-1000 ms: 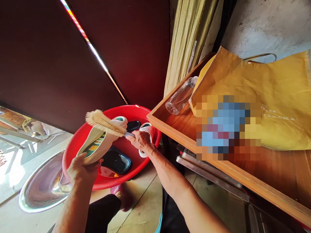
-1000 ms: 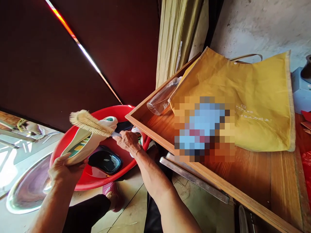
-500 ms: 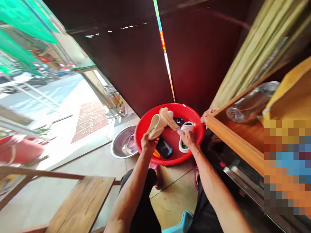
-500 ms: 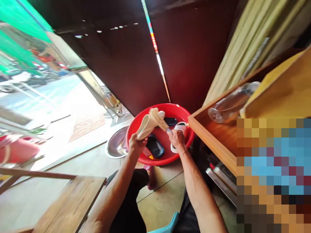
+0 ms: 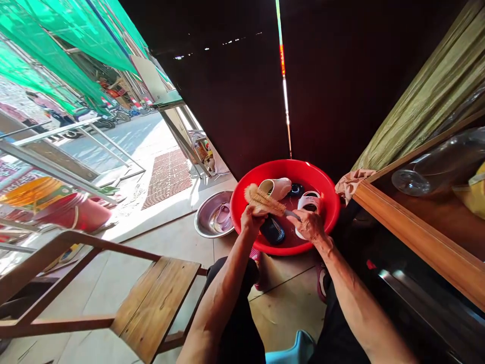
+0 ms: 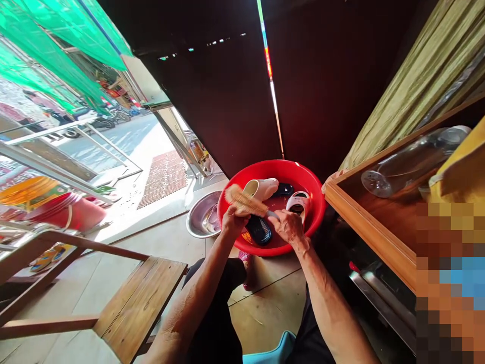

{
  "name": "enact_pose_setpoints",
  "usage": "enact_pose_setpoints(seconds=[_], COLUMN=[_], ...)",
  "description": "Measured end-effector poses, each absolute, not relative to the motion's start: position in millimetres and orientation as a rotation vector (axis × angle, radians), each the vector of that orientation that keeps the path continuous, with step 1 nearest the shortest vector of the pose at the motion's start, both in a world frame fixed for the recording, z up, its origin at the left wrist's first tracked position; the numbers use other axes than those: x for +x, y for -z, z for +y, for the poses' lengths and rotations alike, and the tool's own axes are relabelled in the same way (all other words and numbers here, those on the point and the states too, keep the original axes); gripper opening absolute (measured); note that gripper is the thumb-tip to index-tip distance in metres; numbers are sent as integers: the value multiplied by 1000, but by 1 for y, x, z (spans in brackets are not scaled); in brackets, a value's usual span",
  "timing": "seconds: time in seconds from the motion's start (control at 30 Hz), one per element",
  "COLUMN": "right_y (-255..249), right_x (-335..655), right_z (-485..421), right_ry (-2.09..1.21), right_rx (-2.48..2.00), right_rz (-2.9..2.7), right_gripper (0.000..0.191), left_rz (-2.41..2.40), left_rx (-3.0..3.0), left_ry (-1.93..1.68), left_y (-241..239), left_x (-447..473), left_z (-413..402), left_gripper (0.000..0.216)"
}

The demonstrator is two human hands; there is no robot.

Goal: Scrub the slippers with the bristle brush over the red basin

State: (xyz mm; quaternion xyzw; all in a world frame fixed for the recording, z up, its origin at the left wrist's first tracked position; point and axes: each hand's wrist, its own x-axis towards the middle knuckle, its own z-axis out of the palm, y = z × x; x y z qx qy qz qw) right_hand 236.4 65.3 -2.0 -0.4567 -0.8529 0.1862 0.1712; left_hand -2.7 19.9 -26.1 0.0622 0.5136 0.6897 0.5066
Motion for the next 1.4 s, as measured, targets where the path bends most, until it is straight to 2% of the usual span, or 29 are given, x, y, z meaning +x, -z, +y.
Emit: enact_pose_setpoints(seconds=[0.13,0.3,0.4,0.57,0.73,0.8,0.87,1.0,1.1,1.2,1.27,1.4], right_y=[4,14,15,10,6,3,1,-1,-1,4,17,64], right_x=[246,256,260,250,235,236,242,256,268,279,286,284], right_z=[84,93,93,69,43,46,55,86,109,121,124,139], right_ry=[-495,-580,-611,-496,-601,-663,-658,-543,-525,-641,-750,-876], right_rx=[-1600,-1598,-1656,-1381,-1032,-953,-1063,-1624,-1874,-1886,-1811,-1603], right_rz=[-2242,-2155,-2119,-2248,-2482,-2508,-2493,-2322,-2190,-2157,-2173,-2332], right_gripper=[35,42,43,40,36,31,29,44,48,47,49,48], left_rz=[1356,1652,1776,1996,2315,2324,2342,2325,2219,2131,2190,2348], left_rx=[132,546,742,1020,1167,1202,1215,1265,1253,1205,1200,1285], left_ry=[-1668,-1786,-1762,-1537,-1320,-1317,-1349,-1382,-1386,-1377,-1254,-636], left_y=[10,2,4,14,24,23,20,11,6,3,0,-1], left_x=[3,7,5,2,-1,-2,-1,3,4,8,12,8], left_z=[12,3,-2,-3,3,4,3,-3,-4,-7,-10,-5], left_gripper=[54,73,67,58,25,20,28,47,43,49,57,50])
